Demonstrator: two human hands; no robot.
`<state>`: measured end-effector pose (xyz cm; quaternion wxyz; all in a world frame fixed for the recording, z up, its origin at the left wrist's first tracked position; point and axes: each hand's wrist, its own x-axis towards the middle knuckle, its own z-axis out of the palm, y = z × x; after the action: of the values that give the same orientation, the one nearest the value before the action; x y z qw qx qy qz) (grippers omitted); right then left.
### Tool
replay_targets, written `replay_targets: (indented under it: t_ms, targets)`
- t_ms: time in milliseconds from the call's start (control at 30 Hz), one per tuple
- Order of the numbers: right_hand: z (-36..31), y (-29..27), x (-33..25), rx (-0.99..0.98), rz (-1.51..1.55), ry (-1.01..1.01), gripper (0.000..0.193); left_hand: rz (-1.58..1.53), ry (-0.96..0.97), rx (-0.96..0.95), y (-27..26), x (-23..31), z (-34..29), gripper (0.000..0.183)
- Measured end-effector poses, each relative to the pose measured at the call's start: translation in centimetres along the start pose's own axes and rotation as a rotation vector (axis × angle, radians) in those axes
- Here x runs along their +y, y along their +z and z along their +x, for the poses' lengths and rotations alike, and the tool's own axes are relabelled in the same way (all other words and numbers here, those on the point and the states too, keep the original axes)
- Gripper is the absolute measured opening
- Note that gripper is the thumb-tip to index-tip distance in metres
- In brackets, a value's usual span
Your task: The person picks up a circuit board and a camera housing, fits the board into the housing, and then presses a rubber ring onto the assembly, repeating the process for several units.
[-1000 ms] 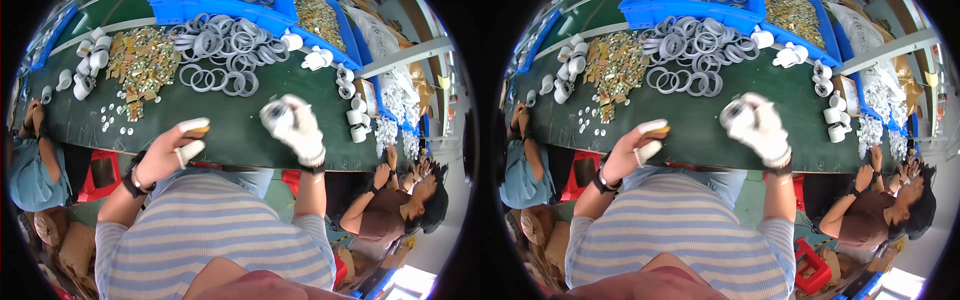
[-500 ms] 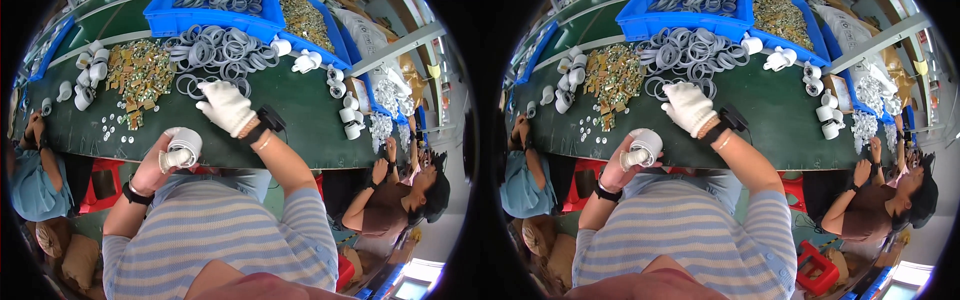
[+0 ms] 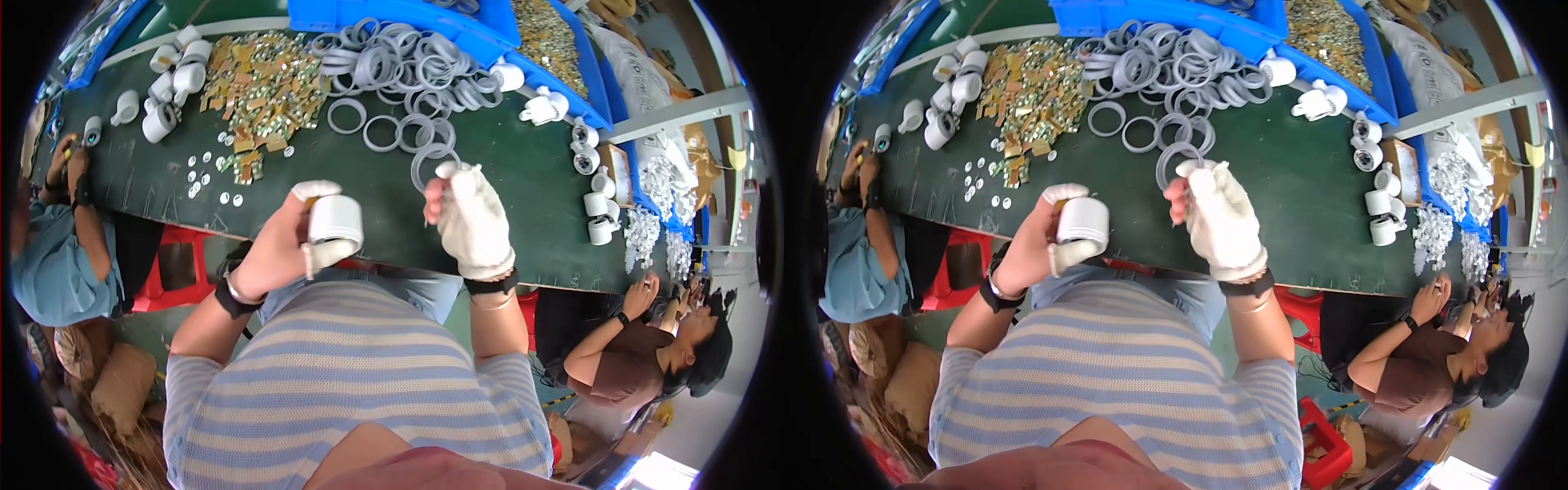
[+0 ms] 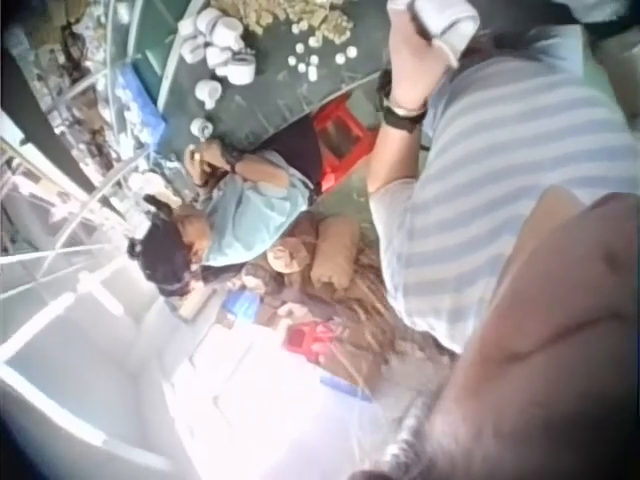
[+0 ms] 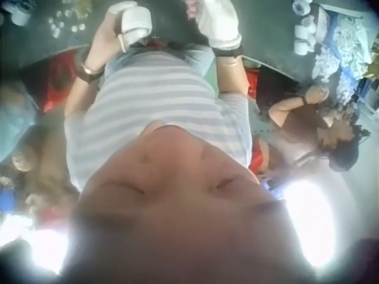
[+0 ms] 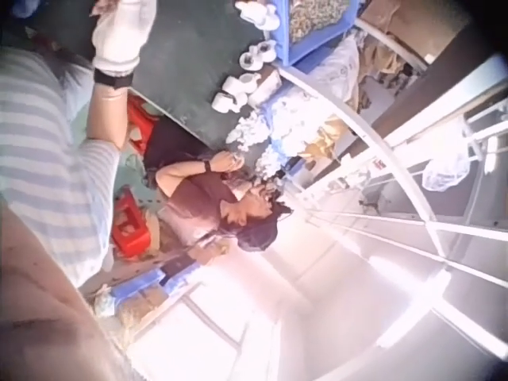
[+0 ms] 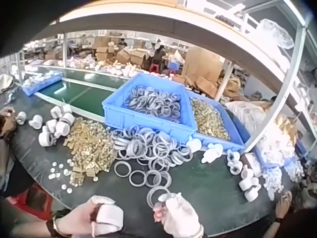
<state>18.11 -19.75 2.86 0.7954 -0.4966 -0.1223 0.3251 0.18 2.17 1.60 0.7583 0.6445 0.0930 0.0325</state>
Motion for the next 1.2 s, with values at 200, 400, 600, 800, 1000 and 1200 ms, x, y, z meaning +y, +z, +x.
replay_targets:
  t_ms: [200, 400, 600, 800, 1000, 1200]
  targets:
    - [-2.6, 0.7, 0.9, -0.134, 0.387, 0.312, 0.042, 0.655, 0.297, -0.027, 1.8, 1.0, 0.4, 0.074]
    - [-2.8, 1.1, 1.4, -0.393, 0.392, 0.430, 0.048, 1.000, 0.531, -0.104, 1.7, 1.8, 0.6, 0.064]
    - [-1.6, 0.7, -0.6, -0.498, -0.031, 0.611, 0.050, 1.140, 0.638, -0.309, 1.2, 3.6, 0.5, 0.060]
    - [-2.8, 1.6, -2.0, -0.102, -1.004, -0.336, 0.030, 1.261, 0.375, -0.101, 0.9, 3.7, 0.1, 0.069]
    - [-2.5, 3.5, -0.8, -0.305, -1.443, -0.635, 0.021, 0.546, 0.302, 0.044, 1.8, 1.2, 1.2, 0.072]
    - [-4.2, 3.5, -1.3, -0.237, -0.167, 0.111, 0.027, -0.724, -0.175, -0.053, 1.5, 0.3, 1.0, 0.093]
